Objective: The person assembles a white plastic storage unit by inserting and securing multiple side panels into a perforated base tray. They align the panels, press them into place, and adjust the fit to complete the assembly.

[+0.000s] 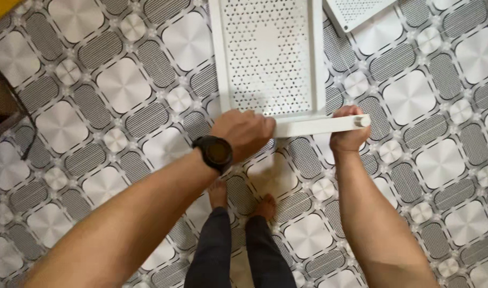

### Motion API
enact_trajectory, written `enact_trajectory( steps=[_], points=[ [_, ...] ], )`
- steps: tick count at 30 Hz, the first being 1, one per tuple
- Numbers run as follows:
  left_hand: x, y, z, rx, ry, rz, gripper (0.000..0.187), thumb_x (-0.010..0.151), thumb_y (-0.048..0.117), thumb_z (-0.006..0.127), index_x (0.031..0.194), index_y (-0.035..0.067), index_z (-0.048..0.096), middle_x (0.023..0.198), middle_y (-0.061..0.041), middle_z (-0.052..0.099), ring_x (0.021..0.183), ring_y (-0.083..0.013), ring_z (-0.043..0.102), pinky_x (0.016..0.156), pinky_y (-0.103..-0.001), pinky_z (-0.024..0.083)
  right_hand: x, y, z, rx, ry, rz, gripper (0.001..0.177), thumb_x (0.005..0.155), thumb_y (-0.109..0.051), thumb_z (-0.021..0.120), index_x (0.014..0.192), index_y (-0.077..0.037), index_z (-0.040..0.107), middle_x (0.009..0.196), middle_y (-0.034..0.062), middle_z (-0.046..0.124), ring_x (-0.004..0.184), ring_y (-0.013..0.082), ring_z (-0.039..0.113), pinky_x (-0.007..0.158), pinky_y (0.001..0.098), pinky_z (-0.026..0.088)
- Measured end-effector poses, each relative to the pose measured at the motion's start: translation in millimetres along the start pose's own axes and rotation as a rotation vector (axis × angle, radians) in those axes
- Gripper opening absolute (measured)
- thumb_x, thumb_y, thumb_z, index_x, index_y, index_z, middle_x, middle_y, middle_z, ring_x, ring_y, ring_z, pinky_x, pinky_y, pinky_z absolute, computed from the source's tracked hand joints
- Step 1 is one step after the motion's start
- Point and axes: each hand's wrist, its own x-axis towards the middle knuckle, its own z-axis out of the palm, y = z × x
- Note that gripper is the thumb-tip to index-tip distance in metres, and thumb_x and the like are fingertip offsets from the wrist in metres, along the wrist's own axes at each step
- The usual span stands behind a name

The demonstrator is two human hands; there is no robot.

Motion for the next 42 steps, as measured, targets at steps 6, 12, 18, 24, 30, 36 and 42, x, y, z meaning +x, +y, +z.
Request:
enact_trajectory(
  steps=[6, 12, 18, 24, 30, 36, 42],
  points=[
    [-5.8, 8.9, 7.9, 0.031, 0.001, 0.024, 0.015, 0.091, 0.013, 0.061, 0.077, 0.008, 0.059, 0.061, -0.004, 0.063, 0.054, -0.017, 0.066, 0.04, -0.033, 0.051, -10.6, -7.2, 3.9, -0.195, 0.063, -0.049, 0.025, 0.096, -0.014, 0.052, 0.073, -0.008, 0.045, 0.068, 0.0072, 0.046, 0.064, 0.021, 0.044, 0.064, 0.0338, 0.039],
    [-0.3, 10.2, 11.2, -0.066, 0.007, 0.017, 0.013, 0.09, 0.012, 0.061, 0.078, 0.008, 0.059, 0.063, -0.006, 0.065, 0.057, -0.0196, 0.067, 0.045, -0.036, 0.053, -10.1, -22.2, 15.3, -0.207, 0.046, -0.061, 0.022, 0.097, -0.013, 0.053, 0.077, -0.006, 0.048, 0.07, 0.0072, 0.05, 0.067, 0.0215, 0.047, 0.074, 0.0348, 0.045],
    [9.7, 15.0, 8.5, -0.162, -0.11, 0.045, 0.023, 0.071, 0.016, 0.065, 0.092, 0.006, 0.064, 0.078, -0.008, 0.071, 0.073, -0.0233, 0.073, 0.059, -0.037, 0.059, -29.5, -60.7, 38.2, -0.446, 0.305, -0.228, 0.019, 0.098, -0.02, 0.053, 0.089, -0.004, 0.059, 0.087, 0.0084, 0.064, 0.084, 0.0186, 0.063, 0.084, 0.0346, 0.049],
    [21.4, 32.0, 17.8, -0.114, -0.068, 0.016, 0.014, 0.082, 0.013, 0.064, 0.092, 0.004, 0.066, 0.079, -0.008, 0.073, 0.075, -0.0234, 0.073, 0.056, -0.038, 0.059, -78.3, -131.2, 116.4, -0.204, 0.004, -0.609, 0.039, 0.111, -0.04, 0.047, 0.098, -0.003, 0.051, 0.087, 0.0106, 0.05, 0.074, 0.0229, 0.046, 0.066, 0.0346, 0.037],
    [25.5, 36.6, 21.5, -0.062, -0.022, 0.0, 0.012, 0.084, 0.014, 0.064, 0.091, 0.005, 0.067, 0.079, -0.007, 0.073, 0.074, -0.0229, 0.073, 0.056, -0.038, 0.06, -58.2, -98.3, 187.7, -0.334, -0.233, -0.221, 0.048, 0.107, -0.041, 0.053, 0.074, -0.011, 0.033, 0.061, 0.0024, 0.029, 0.053, 0.0142, 0.027, 0.052, 0.0328, 0.025],
    [29.6, 37.2, 22.7, -0.072, -0.102, -0.014, 0.013, 0.087, 0.015, 0.062, 0.093, 0.005, 0.067, 0.078, -0.008, 0.074, 0.074, -0.0222, 0.074, 0.058, -0.037, 0.059, -60.8, -91.8, 170.7, -0.041, -0.267, -0.155, 0.048, 0.107, -0.035, 0.055, 0.073, -0.009, 0.033, 0.063, 0.0003, 0.032, 0.059, 0.0137, 0.03, 0.056, 0.0309, 0.027],
    [23.5, 36.0, 6.4, -0.193, 0.084, -0.11, 0.005, 0.09, 0.012, 0.063, 0.092, 0.009, 0.067, 0.082, -0.007, 0.071, 0.078, -0.0251, 0.071, 0.062, -0.043, 0.057, -54.8, -70.0, 170.6, -0.37, -0.34, -0.26, 0.051, 0.102, -0.041, 0.055, 0.071, -0.005, 0.038, 0.068, 0.007, 0.037, 0.064, 0.0177, 0.035, 0.056, 0.0321, 0.028]
  ],
)
